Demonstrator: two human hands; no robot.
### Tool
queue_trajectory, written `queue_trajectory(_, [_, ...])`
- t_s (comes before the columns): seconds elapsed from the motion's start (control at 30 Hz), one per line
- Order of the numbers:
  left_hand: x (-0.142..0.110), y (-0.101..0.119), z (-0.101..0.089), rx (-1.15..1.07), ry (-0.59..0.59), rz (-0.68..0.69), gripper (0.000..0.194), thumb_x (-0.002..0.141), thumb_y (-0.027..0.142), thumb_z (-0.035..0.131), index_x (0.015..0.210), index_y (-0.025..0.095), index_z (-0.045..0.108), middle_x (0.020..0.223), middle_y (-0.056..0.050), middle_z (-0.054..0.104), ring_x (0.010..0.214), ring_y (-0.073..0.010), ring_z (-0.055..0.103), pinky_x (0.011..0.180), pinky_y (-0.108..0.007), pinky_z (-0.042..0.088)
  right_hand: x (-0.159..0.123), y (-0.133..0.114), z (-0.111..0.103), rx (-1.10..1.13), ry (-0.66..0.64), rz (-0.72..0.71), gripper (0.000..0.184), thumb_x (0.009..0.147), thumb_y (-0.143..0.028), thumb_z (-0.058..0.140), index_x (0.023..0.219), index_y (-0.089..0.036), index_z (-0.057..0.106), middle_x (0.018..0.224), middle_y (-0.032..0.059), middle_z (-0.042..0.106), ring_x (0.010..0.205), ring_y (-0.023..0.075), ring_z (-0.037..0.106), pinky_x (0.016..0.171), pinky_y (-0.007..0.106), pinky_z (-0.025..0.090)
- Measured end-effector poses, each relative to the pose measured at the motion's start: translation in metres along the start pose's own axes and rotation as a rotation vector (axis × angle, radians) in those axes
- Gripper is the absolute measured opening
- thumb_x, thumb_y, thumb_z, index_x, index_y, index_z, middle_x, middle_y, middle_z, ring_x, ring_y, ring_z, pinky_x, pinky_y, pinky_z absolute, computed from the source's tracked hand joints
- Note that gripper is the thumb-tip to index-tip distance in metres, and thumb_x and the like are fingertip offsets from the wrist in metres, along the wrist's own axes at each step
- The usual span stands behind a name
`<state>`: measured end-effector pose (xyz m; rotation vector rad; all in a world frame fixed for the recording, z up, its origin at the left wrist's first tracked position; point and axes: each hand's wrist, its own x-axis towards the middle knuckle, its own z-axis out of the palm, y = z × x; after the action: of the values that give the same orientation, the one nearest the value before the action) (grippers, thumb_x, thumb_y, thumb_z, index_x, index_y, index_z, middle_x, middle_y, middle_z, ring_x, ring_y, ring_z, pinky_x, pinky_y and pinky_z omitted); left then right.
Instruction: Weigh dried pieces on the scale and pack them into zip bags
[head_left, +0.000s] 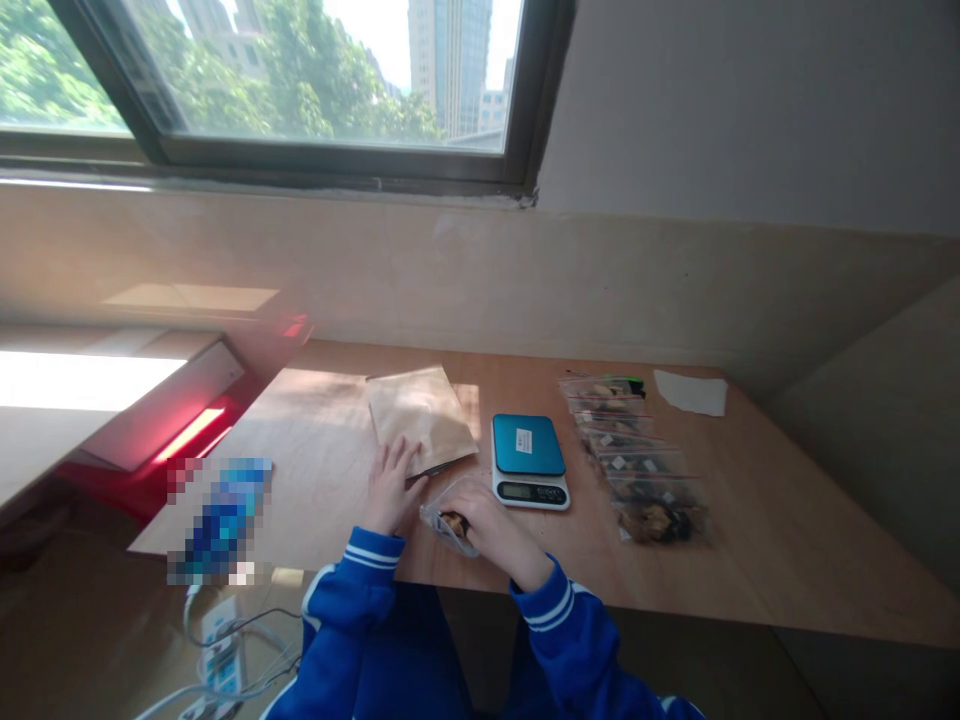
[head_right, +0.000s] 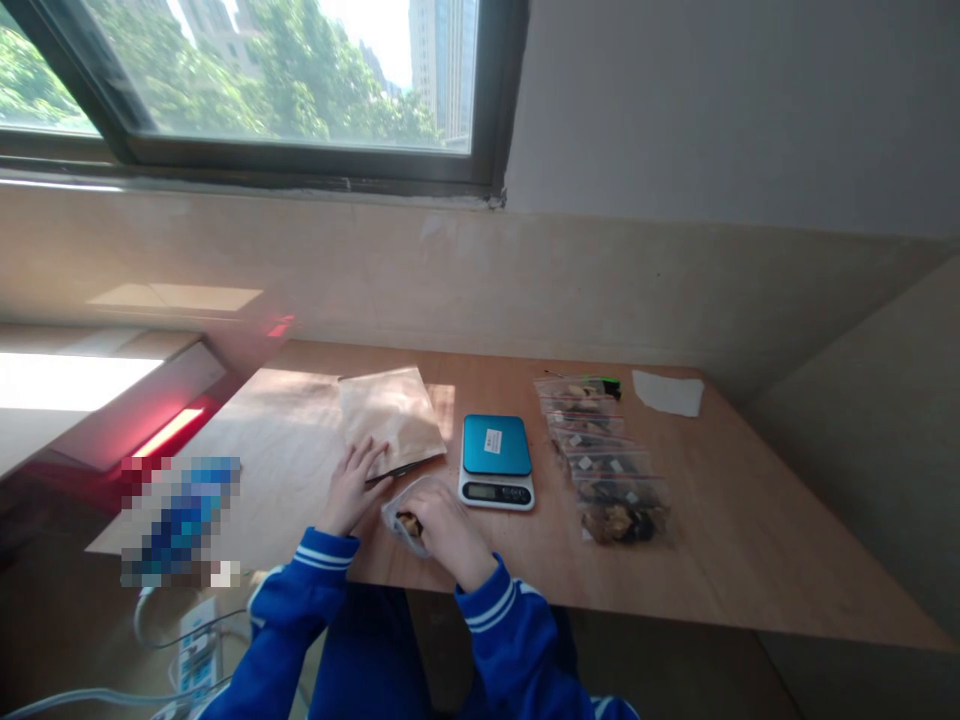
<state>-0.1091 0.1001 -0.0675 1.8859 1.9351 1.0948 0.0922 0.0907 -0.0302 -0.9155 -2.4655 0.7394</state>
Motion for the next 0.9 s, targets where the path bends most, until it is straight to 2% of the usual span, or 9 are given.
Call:
queue_trajectory(0.13, [0.006, 0.007, -0.012, -0.009, 0.007, 0.042, 0.031, 0.085, 0.033, 0.056, 0.113, 0.027, 0.068, 0.129, -0.006, 0.063, 0.128, -0.0294, 0.05, 0.105, -0.049, 0.041, -0.005, -0.006, -0.009, 0.102, 0.046, 0.032, 0.041, 0.076, 0.006, 0.049, 0.102, -0.018, 0.069, 0.105, 0.0082, 0.07, 0.103, 0.0197, 0.062, 0.095, 0.036, 0.046])
queue_trajectory(0.23, [0.012, 0.023, -0.029, -0.01, 0.059, 0.059, 0.03, 0.09, 0.037, 0.05, 0.113, 0.028, 0.069, 0.121, -0.004, 0.068, 0.124, -0.0262, 0.054, 0.103, -0.044, 0.043, -0.006, -0.01, -0.016, 0.177, 0.066, 0.081, 0.043, 0.074, 0.007, 0.046, 0.101, -0.017, 0.069, 0.104, 0.0084, 0.07, 0.099, 0.0189, 0.064, 0.09, 0.034, 0.05])
queue_trajectory(0.43, [0.03, 0.075, -0.08, -0.054, 0.369, 0.096, 0.027, 0.089, 0.039, 0.054, 0.102, 0.024, 0.072, 0.101, -0.004, 0.074, 0.098, -0.0202, 0.066, 0.091, -0.035, 0.049, -0.008, -0.009, -0.031, 0.325, 0.193, 0.152, 0.045, 0.072, 0.003, 0.05, 0.107, -0.018, 0.069, 0.112, 0.0095, 0.071, 0.105, 0.0218, 0.065, 0.095, 0.04, 0.049])
queue_trajectory(0.53, [0.038, 0.095, -0.1, -0.111, 0.291, -0.002, 0.027, 0.087, 0.041, 0.055, 0.096, 0.024, 0.073, 0.098, -0.002, 0.075, 0.094, -0.019, 0.068, 0.084, -0.031, 0.05, -0.011, -0.007, -0.038, 0.402, 0.245, 0.194, 0.043, 0.072, -0.001, 0.053, 0.107, -0.02, 0.071, 0.111, 0.0082, 0.071, 0.105, 0.0229, 0.065, 0.095, 0.041, 0.05])
queue_trajectory(0.63, [0.045, 0.105, -0.113, -0.071, 0.232, -0.106, 0.026, 0.084, 0.044, 0.057, 0.091, 0.026, 0.075, 0.092, 0.0, 0.076, 0.091, -0.0208, 0.069, 0.079, -0.031, 0.051, -0.015, -0.003, -0.041, 0.514, 0.296, 0.244, 0.037, 0.073, -0.009, 0.061, 0.107, -0.02, 0.072, 0.107, 0.0081, 0.072, 0.1, 0.023, 0.067, 0.09, 0.039, 0.052])
queue_trajectory(0.77, [0.052, 0.108, -0.119, -0.065, 0.187, -0.161, 0.028, 0.08, 0.046, 0.059, 0.087, 0.025, 0.076, 0.084, -0.001, 0.076, 0.086, -0.0225, 0.07, 0.075, -0.031, 0.05, -0.014, -0.001, -0.048, 0.739, 0.37, 0.3, 0.036, 0.068, -0.025, 0.076, 0.104, -0.021, 0.073, 0.105, 0.0078, 0.074, 0.097, 0.0231, 0.069, 0.089, 0.039, 0.054])
queue_trajectory(0.9, [0.058, 0.104, -0.118, -0.121, 0.187, -0.159, 0.03, 0.08, 0.046, 0.059, 0.088, 0.022, 0.076, 0.086, -0.003, 0.076, 0.087, -0.0225, 0.07, 0.076, -0.031, 0.05, 0.0, -0.012, -0.075, 0.944, 0.41, 0.253, 0.043, 0.061, -0.027, 0.083, 0.102, -0.021, 0.073, 0.104, 0.0052, 0.074, 0.097, 0.0212, 0.069, 0.093, 0.038, 0.054])
